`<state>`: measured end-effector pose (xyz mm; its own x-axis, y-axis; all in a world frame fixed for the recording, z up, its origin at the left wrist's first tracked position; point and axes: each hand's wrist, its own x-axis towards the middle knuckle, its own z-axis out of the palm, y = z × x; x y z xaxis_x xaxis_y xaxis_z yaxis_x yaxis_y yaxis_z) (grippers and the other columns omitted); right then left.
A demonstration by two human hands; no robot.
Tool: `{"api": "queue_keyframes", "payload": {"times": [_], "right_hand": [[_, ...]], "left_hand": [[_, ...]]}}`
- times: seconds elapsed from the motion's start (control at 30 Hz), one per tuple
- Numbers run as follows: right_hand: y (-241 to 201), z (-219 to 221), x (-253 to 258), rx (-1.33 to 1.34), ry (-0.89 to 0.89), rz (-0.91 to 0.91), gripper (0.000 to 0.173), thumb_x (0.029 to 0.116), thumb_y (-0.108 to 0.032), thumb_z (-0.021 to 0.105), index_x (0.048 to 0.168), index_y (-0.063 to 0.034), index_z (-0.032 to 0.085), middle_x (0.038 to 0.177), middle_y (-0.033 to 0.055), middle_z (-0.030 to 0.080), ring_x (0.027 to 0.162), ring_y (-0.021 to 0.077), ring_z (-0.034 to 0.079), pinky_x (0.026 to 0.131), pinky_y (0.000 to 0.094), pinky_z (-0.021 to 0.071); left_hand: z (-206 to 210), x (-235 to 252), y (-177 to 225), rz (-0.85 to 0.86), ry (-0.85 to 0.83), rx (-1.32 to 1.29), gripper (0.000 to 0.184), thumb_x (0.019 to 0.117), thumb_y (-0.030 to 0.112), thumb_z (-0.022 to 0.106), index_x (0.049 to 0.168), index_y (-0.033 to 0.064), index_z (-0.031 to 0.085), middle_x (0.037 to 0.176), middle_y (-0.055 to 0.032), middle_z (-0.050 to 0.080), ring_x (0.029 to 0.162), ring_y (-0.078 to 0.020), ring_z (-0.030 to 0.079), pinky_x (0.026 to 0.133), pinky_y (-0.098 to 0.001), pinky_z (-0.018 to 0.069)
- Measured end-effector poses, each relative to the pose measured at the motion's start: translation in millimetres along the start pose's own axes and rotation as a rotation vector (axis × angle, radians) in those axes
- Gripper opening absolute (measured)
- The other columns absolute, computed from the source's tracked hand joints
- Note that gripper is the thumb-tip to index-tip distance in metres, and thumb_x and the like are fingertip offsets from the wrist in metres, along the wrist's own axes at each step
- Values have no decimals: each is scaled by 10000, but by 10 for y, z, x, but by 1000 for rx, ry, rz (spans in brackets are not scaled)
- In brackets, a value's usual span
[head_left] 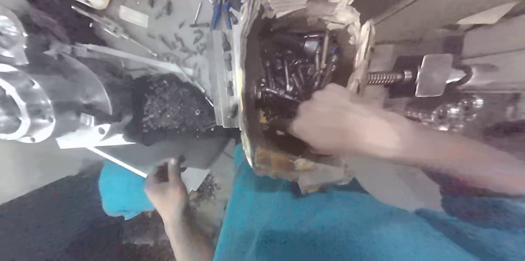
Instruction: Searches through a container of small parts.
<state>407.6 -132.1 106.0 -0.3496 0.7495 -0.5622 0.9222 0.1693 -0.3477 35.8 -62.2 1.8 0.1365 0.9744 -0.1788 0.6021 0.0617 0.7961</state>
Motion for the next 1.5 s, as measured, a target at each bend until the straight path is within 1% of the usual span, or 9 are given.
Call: {"api": "queue_keyframes", "payload": {"times": [0.23,0.37,0.47,0.6,0.67,0.8,0.9,1.1,1.5], "right_hand": [[90,-64,-90,56,-116,-83,128,836,-217,782,807,-140,684,686,60,599,648,290,624,533,482,457],[320,35,-207,176,142,-105,89,841,-201,664,841,-241,743,603,-13,570,564,226,596,478,466,430],[379,102,-227,172,297,-69,163,900,-229,590,839,-227,741,582,-16,561,533,215,592,462,458,437],[269,150,-153,107,386,-24,117,865,-186,621,786,-187,706,553,21,525,504,267,576,430,480,409],[112,67,-135,51,369,-22,77,800,-102,728,756,-161,702,571,41,550,518,287,586,447,478,415],[-167,-134,-54,-101,152,8,152,935,26,645,814,-46,702,705,120,616,657,321,640,560,455,464],[-36,150,154,-148,358,-53,244,894,36,622,678,-76,598,572,92,517,490,299,558,407,432,370],[73,277,99,-108,482,36,180,915,8,617,766,-83,659,592,108,551,505,329,581,414,466,391],[-115,147,83,-124,295,156,236,881,14,630,666,-72,587,547,97,494,502,327,568,420,449,375]], "left_hand": [[2,6,-32,4,-18,-3,192,1019,159,545,1042,-21,606,934,6,699,832,-54,709,746,-266,623],[26,-10,-98,-19,-21,-46,178,1022,152,546,1057,-14,600,938,8,707,847,-72,716,756,-286,627],[32,0,-104,-10,-26,-39,197,1025,148,555,1065,-38,604,935,-15,714,833,-82,724,751,-289,632],[38,37,-96,4,-43,-61,192,1043,152,504,1064,-10,606,947,2,722,848,-81,720,752,-285,623],[41,54,-89,-11,-49,-100,187,1042,142,494,1071,-12,597,955,2,719,862,-93,721,761,-295,624],[63,94,-69,6,-56,-133,160,1030,132,513,1069,-1,593,960,11,719,856,-95,722,755,-297,626],[49,113,-83,25,-74,-116,179,1031,151,512,1077,1,598,987,-8,719,875,-112,721,757,-315,625],[10,70,-202,53,-36,-140,181,1034,183,518,1042,26,605,954,5,729,846,-108,729,727,-302,628],[56,-1,-270,-9,-30,-200,167,1036,151,501,1061,8,584,939,9,720,825,-101,722,748,-303,625]]}}
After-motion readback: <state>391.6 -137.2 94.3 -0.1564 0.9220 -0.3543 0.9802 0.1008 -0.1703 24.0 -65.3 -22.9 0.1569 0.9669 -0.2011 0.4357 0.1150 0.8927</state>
